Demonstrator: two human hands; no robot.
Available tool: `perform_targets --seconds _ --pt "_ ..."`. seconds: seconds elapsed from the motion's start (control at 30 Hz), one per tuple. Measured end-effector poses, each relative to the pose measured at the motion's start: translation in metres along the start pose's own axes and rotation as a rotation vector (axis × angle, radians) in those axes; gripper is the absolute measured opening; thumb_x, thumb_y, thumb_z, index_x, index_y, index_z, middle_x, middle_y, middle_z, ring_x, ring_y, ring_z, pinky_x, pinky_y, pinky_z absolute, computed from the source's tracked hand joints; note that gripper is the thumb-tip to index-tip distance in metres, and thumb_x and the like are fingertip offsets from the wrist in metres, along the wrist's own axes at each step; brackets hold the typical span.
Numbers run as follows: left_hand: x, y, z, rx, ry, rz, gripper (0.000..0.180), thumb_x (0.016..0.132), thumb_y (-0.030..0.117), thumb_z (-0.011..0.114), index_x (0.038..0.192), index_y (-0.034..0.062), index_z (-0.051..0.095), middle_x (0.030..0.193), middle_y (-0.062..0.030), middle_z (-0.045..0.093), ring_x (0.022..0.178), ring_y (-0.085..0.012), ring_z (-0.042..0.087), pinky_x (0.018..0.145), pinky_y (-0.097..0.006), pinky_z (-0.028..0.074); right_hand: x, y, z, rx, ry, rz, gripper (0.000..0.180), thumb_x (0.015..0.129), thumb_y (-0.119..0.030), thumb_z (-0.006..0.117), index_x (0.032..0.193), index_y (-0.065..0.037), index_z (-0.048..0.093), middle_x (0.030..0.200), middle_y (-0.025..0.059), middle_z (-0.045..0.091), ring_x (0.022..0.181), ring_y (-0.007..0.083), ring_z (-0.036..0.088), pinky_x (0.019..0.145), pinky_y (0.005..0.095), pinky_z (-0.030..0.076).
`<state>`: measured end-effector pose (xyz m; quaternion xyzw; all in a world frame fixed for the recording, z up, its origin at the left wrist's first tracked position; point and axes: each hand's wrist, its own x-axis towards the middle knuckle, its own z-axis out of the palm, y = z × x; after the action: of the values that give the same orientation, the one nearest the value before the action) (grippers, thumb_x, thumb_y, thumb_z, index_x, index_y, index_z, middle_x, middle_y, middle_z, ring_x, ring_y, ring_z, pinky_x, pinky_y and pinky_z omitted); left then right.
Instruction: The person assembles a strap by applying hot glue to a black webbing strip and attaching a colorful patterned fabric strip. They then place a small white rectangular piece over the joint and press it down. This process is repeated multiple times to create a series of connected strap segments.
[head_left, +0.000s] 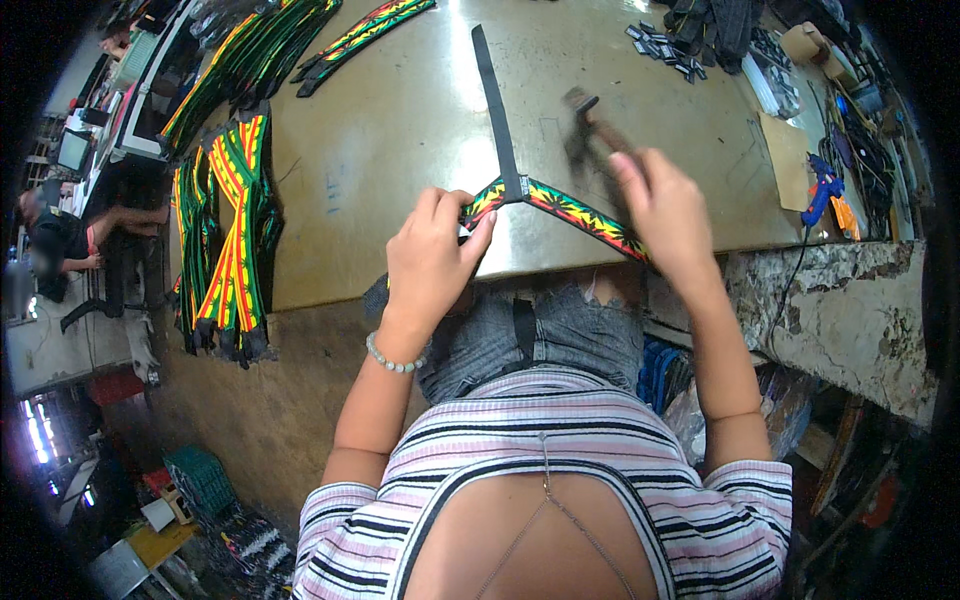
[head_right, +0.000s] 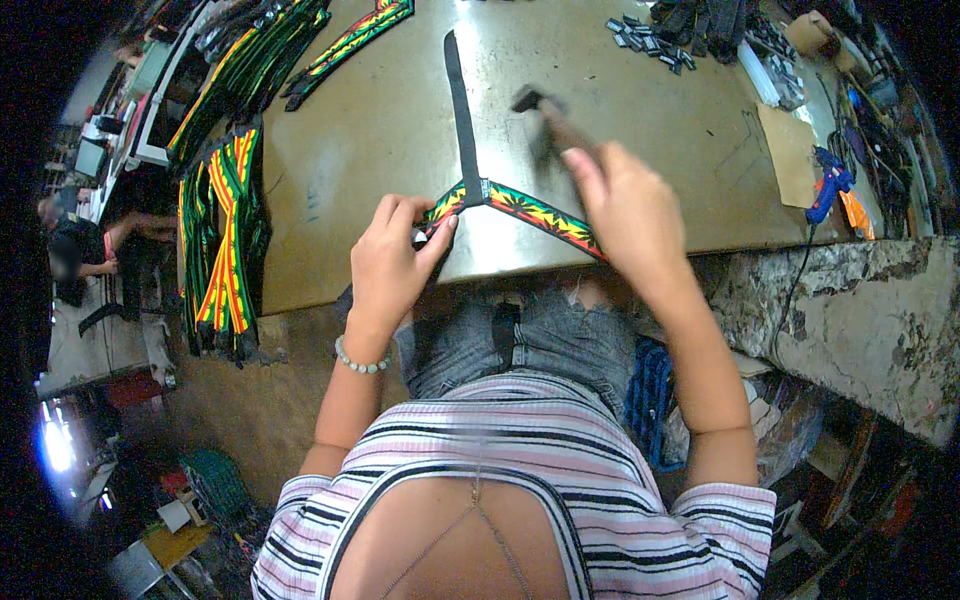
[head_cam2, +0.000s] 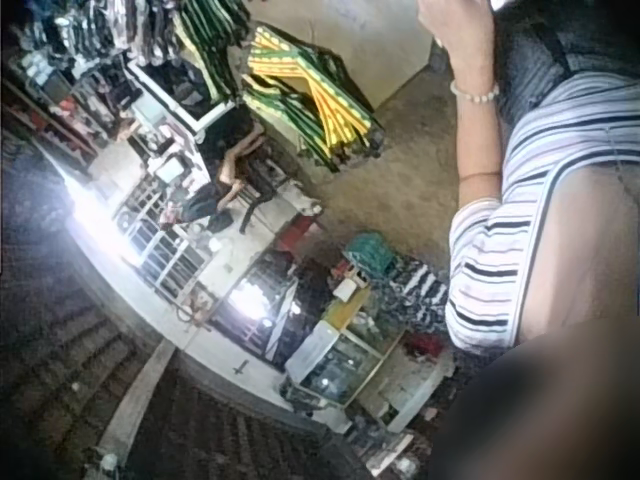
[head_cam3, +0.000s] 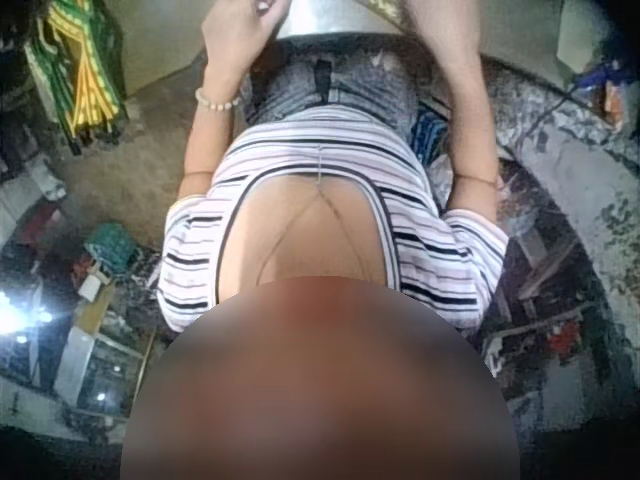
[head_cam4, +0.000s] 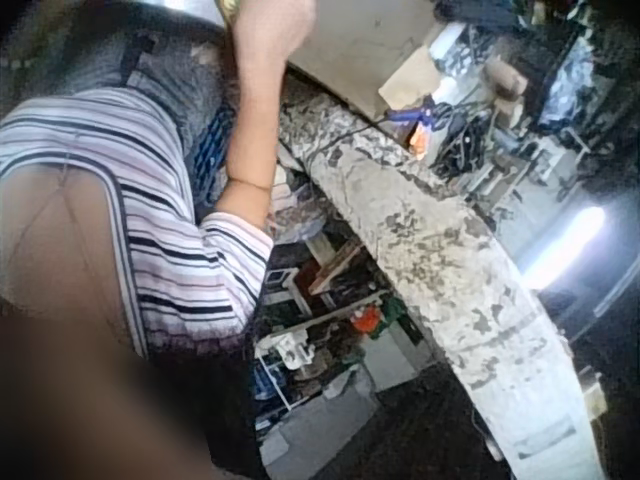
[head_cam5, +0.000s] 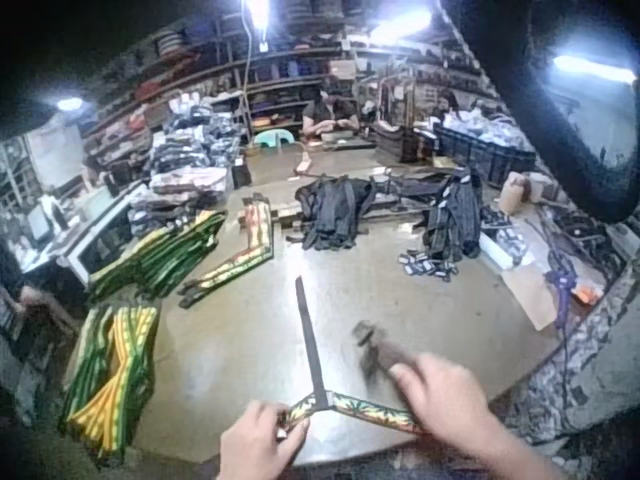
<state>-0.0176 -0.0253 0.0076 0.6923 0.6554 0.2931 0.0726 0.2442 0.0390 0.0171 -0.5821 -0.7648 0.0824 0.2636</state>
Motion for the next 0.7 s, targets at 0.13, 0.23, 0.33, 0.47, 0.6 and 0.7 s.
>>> perform_targets --seconds 0.13,0.23,0.33,0.47,0.6,0.7 --pt "0.009 0.002 -0.012 -0.091 -0.057 0.109 0.017 0.093 0.019 0.066 0.091 0.0024 0.067 0.085 -0.012 0.063 0.071 -0.026 0.063 0.064 -0.035 0.051 0.027 0.038 -0.008 -0.322 0.147 -0.02 0.036 0.098 -0.038 0.056 0.113 -0.008 0.068 0.101 0.0172 0.068 0.092 0.0384 0.066 0.083 0.0464 0.051" --pt "0.012 0.014 -0.016 -0.477 0.005 0.01 0.017 0.096 0.015 0.061 0.094 -0.0015 0.064 0.081 -0.0154 0.063 0.068 -0.0282 0.061 0.064 -0.034 0.048 0.032 0.016 -0.007 -0.092 0.301 -0.186 0.032 0.099 -0.032 0.057 0.115 -0.008 0.068 0.107 0.0168 0.066 0.105 0.0341 0.059 0.099 0.0419 0.041" --pt "0.011 0.039 -0.003 -0.759 0.016 -0.225 0.018 0.097 0.015 0.06 0.096 -0.0026 0.063 0.081 -0.0178 0.062 0.067 -0.0287 0.06 0.064 -0.035 0.047 0.029 -0.032 0.018 1.102 -0.496 0.194 0.046 0.105 -0.043 0.047 0.118 -0.003 0.064 0.112 0.0049 0.064 0.105 0.014 0.057 0.093 0.0295 0.045" --pt "0.013 0.056 0.006 -0.346 -0.025 0.088 0.012 0.092 0.012 0.067 0.095 0.0004 0.067 0.082 -0.0165 0.066 0.07 -0.0301 0.064 0.066 -0.037 0.051 0.041 -0.055 0.041 1.1 -0.429 0.113 0.031 0.1 -0.033 0.061 0.101 -0.002 0.067 0.093 -0.0004 0.066 0.084 0.0061 0.055 0.074 0.0242 0.046" --pt "0.018 0.046 -0.015 -0.114 0.22 0.221 0.018 0.086 0.013 0.072 0.103 0.0061 0.071 0.093 -0.0104 0.069 0.079 -0.028 0.064 0.071 -0.038 0.051 0.05 -0.035 0.034 1.102 -0.798 0.124 0.032 0.099 -0.032 0.063 0.093 -0.002 0.07 0.08 -0.0022 0.065 0.072 0.0044 0.055 0.064 0.0205 0.044" --pt "0.028 0.035 -0.024 -0.089 0.045 0.079 0.021 0.086 0.022 0.074 0.102 0.0098 0.075 0.088 -0.009 0.07 0.074 -0.0254 0.061 0.069 -0.037 0.051 0.056 -0.03 0.029 1.231 -1.091 0.269 0.035 0.098 -0.036 0.064 0.103 -0.002 0.071 0.079 -0.0018 0.067 0.067 0.0058 0.059 0.062 0.0206 0.048"
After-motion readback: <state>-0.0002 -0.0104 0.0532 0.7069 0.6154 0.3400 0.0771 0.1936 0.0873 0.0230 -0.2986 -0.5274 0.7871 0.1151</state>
